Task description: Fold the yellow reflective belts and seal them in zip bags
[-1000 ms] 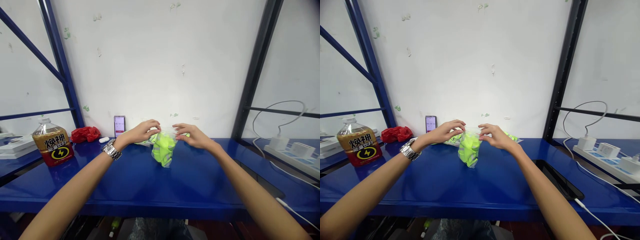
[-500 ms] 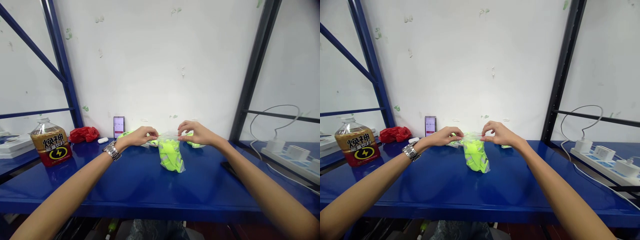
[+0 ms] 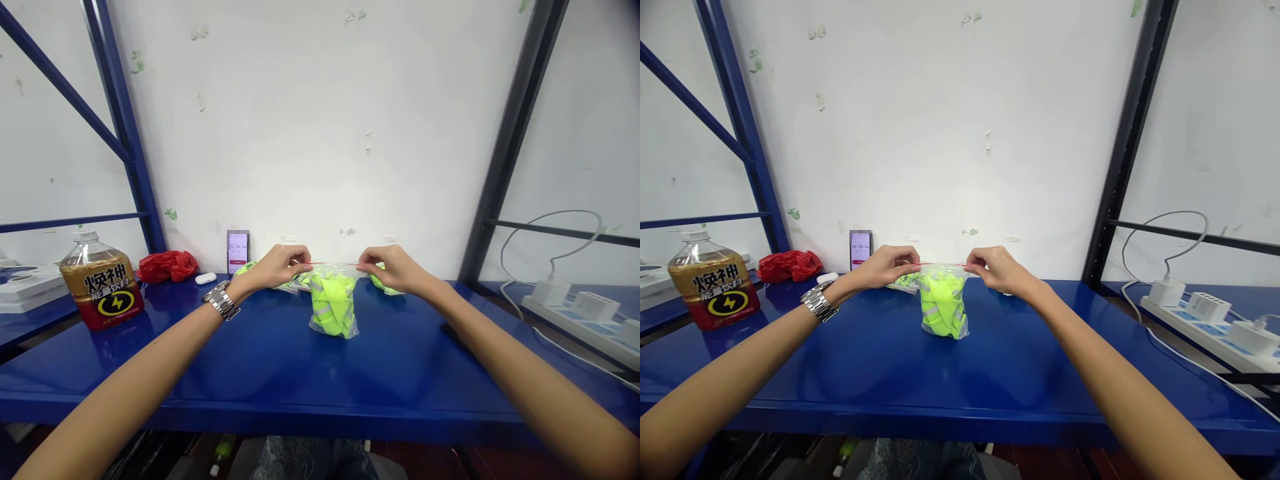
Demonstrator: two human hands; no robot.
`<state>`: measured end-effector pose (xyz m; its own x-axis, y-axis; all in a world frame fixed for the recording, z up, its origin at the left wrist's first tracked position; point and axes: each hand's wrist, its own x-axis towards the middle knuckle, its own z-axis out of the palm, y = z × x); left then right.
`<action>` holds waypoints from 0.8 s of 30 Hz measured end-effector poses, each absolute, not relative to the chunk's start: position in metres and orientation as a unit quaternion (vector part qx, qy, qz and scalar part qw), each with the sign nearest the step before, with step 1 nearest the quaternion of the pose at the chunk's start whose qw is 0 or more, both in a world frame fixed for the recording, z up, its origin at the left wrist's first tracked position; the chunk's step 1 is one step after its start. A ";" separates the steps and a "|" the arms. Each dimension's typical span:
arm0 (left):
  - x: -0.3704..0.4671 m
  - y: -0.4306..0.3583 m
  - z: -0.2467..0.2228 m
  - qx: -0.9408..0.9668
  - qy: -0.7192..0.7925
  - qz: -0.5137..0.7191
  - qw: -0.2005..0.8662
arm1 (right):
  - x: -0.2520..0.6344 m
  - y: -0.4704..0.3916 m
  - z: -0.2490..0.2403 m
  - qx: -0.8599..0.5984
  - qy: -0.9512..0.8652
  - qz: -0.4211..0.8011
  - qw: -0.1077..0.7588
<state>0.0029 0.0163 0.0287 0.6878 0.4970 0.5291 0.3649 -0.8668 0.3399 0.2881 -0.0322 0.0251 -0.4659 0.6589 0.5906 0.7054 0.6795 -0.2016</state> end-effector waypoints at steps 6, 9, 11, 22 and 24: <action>0.005 0.007 0.025 0.913 0.223 0.341 0.029 | 0.285 -0.031 0.012 -0.377 -0.859 -0.090 0.334; 0.006 0.006 0.024 0.914 0.235 0.330 -0.011 | 0.285 -0.030 0.007 -0.381 -0.858 -0.089 0.333; 0.007 0.009 0.023 0.913 0.252 0.318 -0.038 | 0.285 -0.029 0.005 -0.378 -0.862 -0.105 0.321; 0.000 0.006 0.018 0.928 0.233 0.286 -0.062 | 0.280 -0.042 0.010 -0.378 -0.873 -0.065 0.302; -0.001 0.006 0.017 0.926 0.241 0.284 -0.062 | 0.278 -0.045 0.011 -0.385 -0.867 -0.043 0.312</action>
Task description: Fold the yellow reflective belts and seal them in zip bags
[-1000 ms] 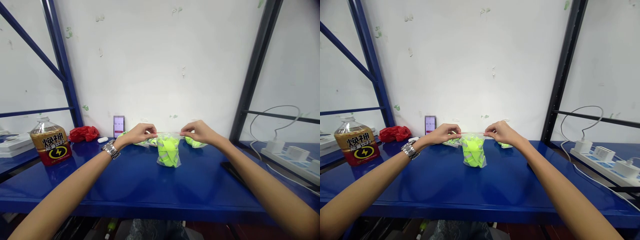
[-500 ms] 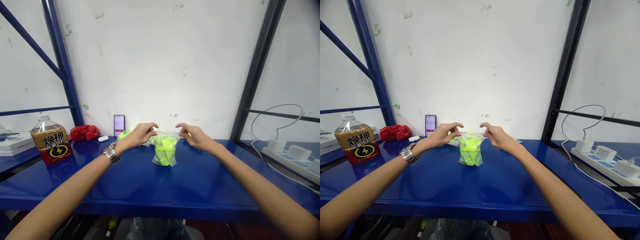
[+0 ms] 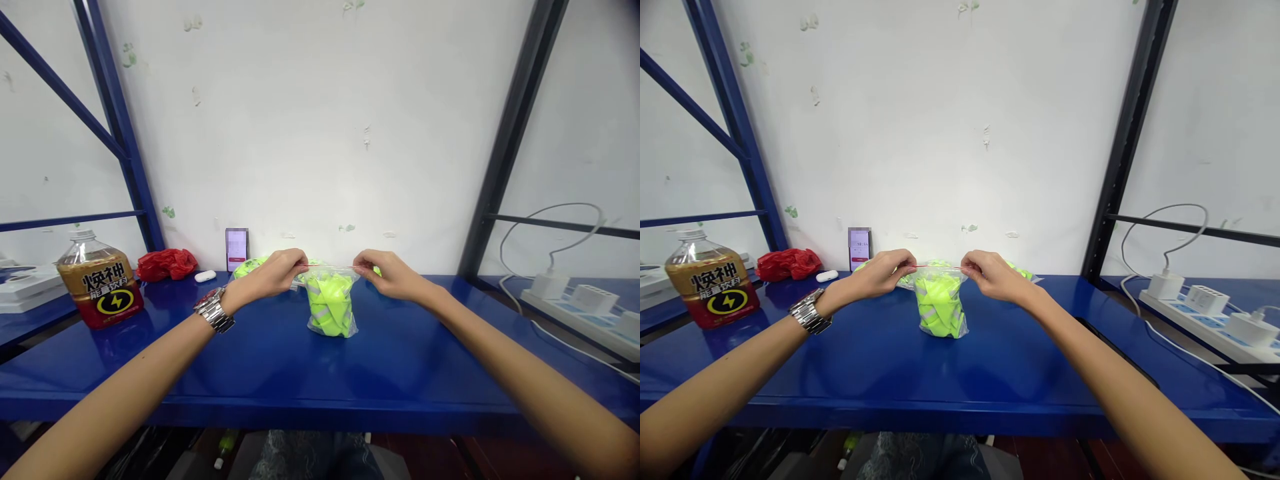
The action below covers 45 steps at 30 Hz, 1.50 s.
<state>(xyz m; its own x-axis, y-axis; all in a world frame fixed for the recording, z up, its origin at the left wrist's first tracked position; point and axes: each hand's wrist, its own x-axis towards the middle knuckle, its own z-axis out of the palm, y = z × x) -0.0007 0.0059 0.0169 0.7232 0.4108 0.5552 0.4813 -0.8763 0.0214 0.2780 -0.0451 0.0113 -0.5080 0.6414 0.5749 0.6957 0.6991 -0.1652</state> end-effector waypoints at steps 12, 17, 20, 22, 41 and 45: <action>0.002 0.007 0.012 -0.928 -0.234 -0.277 0.091 | 0.281 -0.042 0.013 -0.376 -0.862 -0.080 0.330; 0.001 0.012 0.008 -0.925 -0.218 -0.286 0.122 | 0.280 -0.039 0.013 -0.374 -0.860 -0.086 0.337; 0.000 0.012 0.005 -0.926 -0.214 -0.286 0.124 | 0.278 -0.038 0.012 -0.382 -0.857 -0.083 0.337; 0.000 0.010 0.004 -0.927 -0.218 -0.280 0.119 | 0.277 -0.037 0.011 -0.390 -0.853 -0.078 0.339; -0.002 0.007 0.004 -0.929 -0.240 -0.267 0.090 | 0.274 -0.040 0.011 -0.392 -0.848 -0.039 0.355; 0.000 0.005 0.004 -0.929 -0.236 -0.271 0.086 | 0.276 -0.040 0.012 -0.389 -0.849 -0.039 0.355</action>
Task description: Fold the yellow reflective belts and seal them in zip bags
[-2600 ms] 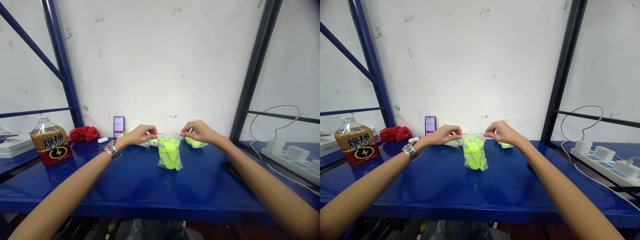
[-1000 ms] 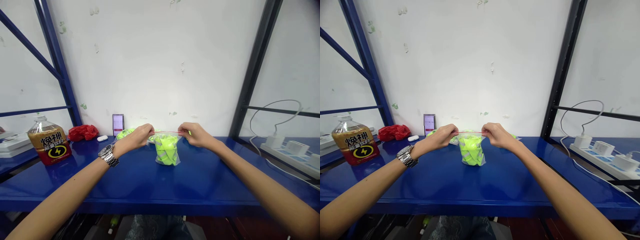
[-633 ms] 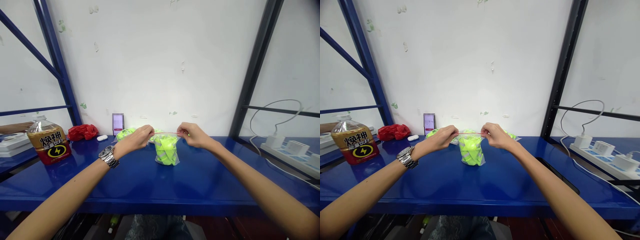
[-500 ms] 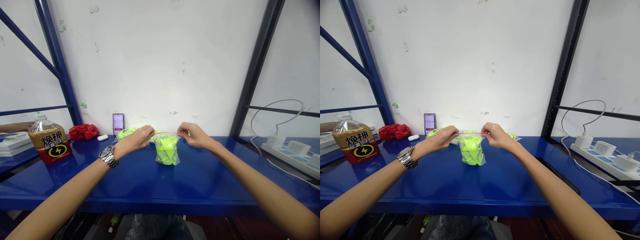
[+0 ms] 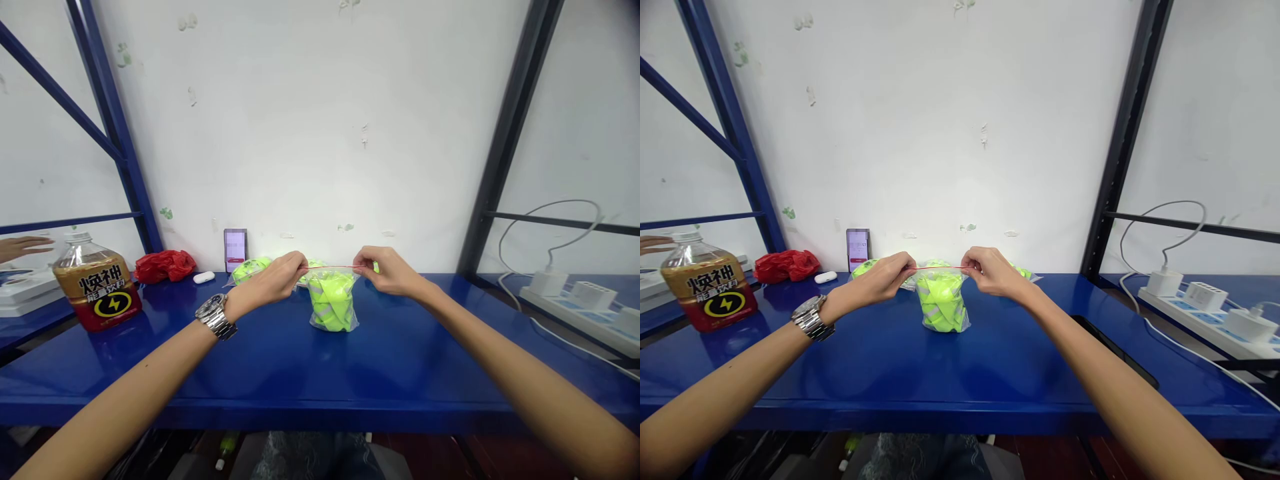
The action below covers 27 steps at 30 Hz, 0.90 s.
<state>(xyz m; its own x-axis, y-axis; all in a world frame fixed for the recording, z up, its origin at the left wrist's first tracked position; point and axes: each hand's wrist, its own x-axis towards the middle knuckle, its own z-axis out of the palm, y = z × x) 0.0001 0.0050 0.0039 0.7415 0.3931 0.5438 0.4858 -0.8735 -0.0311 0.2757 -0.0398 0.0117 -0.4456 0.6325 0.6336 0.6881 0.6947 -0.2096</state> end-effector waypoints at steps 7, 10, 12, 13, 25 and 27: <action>0.002 0.001 0.006 -0.928 -0.256 -0.261 0.074 | 0.274 -0.037 0.012 -0.395 -0.845 -0.038 0.358; 0.005 0.001 0.006 -0.926 -0.260 -0.264 0.076 | 0.272 -0.038 0.012 -0.400 -0.842 -0.027 0.361; 0.007 0.000 0.006 -0.925 -0.255 -0.272 0.075 | 0.271 -0.039 0.013 -0.399 -0.844 -0.018 0.357; 0.008 0.000 0.007 -0.925 -0.252 -0.277 0.072 | 0.271 -0.039 0.014 -0.397 -0.847 -0.015 0.353; 0.006 -0.003 0.015 -0.928 -0.242 -0.282 0.022 | 0.267 -0.038 0.014 -0.360 -0.867 -0.015 0.344; 0.008 -0.004 0.015 -0.931 -0.236 -0.275 0.032 | 0.265 -0.037 0.015 -0.359 -0.868 -0.008 0.342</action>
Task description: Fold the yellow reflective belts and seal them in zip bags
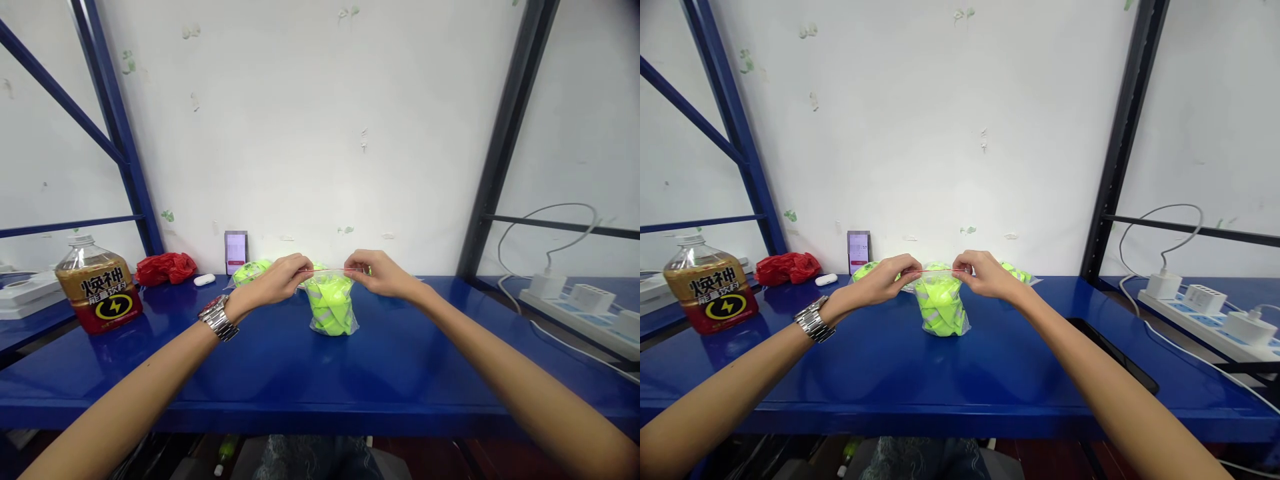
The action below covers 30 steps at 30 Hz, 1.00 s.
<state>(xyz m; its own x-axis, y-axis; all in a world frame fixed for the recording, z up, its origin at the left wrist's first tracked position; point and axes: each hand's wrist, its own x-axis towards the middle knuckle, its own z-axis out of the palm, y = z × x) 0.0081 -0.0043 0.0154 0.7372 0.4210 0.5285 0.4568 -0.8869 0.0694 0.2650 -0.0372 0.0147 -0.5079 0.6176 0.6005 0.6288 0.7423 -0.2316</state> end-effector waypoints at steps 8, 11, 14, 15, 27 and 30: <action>0.010 -0.005 0.013 -0.936 -0.218 -0.271 0.063 | 0.262 -0.038 0.016 -0.361 -0.868 -0.019 0.340; 0.009 -0.005 0.012 -0.937 -0.210 -0.270 0.072 | 0.263 -0.039 0.016 -0.355 -0.871 -0.036 0.338; 0.009 -0.005 0.012 -0.937 -0.211 -0.270 0.075 | 0.262 -0.037 0.015 -0.353 -0.870 -0.040 0.341; 0.009 -0.005 0.011 -0.936 -0.213 -0.270 0.074 | 0.262 -0.037 0.015 -0.354 -0.869 -0.036 0.344; 0.007 -0.002 0.009 -0.935 -0.219 -0.272 0.059 | 0.261 -0.034 0.013 -0.368 -0.864 -0.018 0.342; 0.008 -0.002 0.009 -0.934 -0.217 -0.277 0.059 | 0.261 -0.034 0.012 -0.366 -0.865 -0.026 0.343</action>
